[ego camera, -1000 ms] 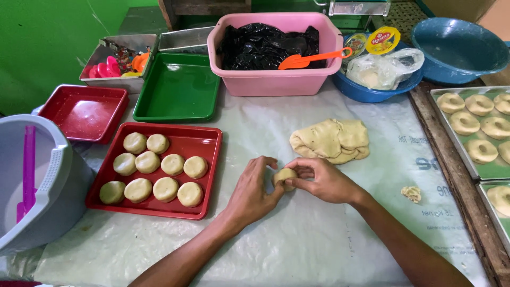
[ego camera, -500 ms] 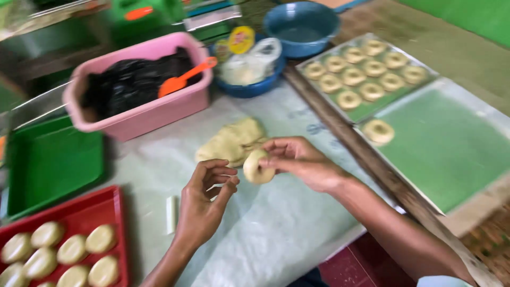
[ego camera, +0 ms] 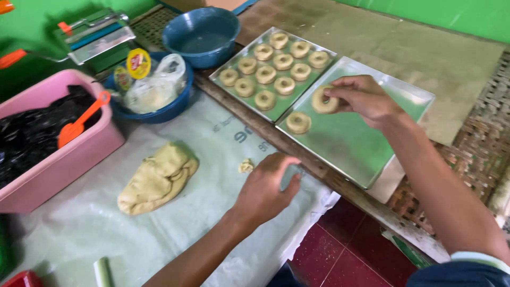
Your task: Shaping dough pieces into donuts using a circular cutter and placing them on a tray.
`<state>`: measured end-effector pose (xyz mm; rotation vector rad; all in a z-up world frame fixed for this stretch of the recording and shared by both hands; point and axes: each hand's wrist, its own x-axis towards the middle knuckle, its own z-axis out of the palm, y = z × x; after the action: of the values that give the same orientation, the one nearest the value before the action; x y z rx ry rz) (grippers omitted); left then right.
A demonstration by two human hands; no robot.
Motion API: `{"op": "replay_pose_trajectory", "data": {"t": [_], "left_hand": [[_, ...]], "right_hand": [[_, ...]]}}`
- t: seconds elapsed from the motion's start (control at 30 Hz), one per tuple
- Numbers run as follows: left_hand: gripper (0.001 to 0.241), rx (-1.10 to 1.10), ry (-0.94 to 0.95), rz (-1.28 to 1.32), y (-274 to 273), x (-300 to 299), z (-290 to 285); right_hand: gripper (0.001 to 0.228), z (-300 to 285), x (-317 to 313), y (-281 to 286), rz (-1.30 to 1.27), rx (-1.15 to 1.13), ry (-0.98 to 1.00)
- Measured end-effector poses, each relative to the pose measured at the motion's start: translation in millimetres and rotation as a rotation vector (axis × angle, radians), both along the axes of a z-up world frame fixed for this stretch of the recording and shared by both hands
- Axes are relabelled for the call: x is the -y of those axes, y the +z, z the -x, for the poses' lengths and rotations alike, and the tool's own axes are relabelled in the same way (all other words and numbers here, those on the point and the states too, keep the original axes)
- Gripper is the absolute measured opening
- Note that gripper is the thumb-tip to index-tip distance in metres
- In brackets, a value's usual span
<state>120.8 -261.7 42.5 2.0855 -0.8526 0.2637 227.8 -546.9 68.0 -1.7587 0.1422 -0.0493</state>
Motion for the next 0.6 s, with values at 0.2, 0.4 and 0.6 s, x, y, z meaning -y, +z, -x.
{"op": "replay_pose_trajectory", "data": {"t": [0.2, 0.4, 0.6], "left_hand": [[0.022, 0.389, -0.087, -0.065, -28.9, 59.6, -18.0], [0.03, 0.348, -0.177, -0.218, -21.3, 72.7, -19.5], [0.028, 0.296, -0.154, -0.173, -44.0, 79.8, -18.0]], "right_hand": [[0.028, -37.3, 13.8, -47.5, 0.083, -0.087, -0.033], [0.027, -59.3, 10.7, -65.6, -0.04, -0.036, -0.106], [0.025, -60.3, 8.8, -61.2, 0.021, -0.047, -0.064]]}}
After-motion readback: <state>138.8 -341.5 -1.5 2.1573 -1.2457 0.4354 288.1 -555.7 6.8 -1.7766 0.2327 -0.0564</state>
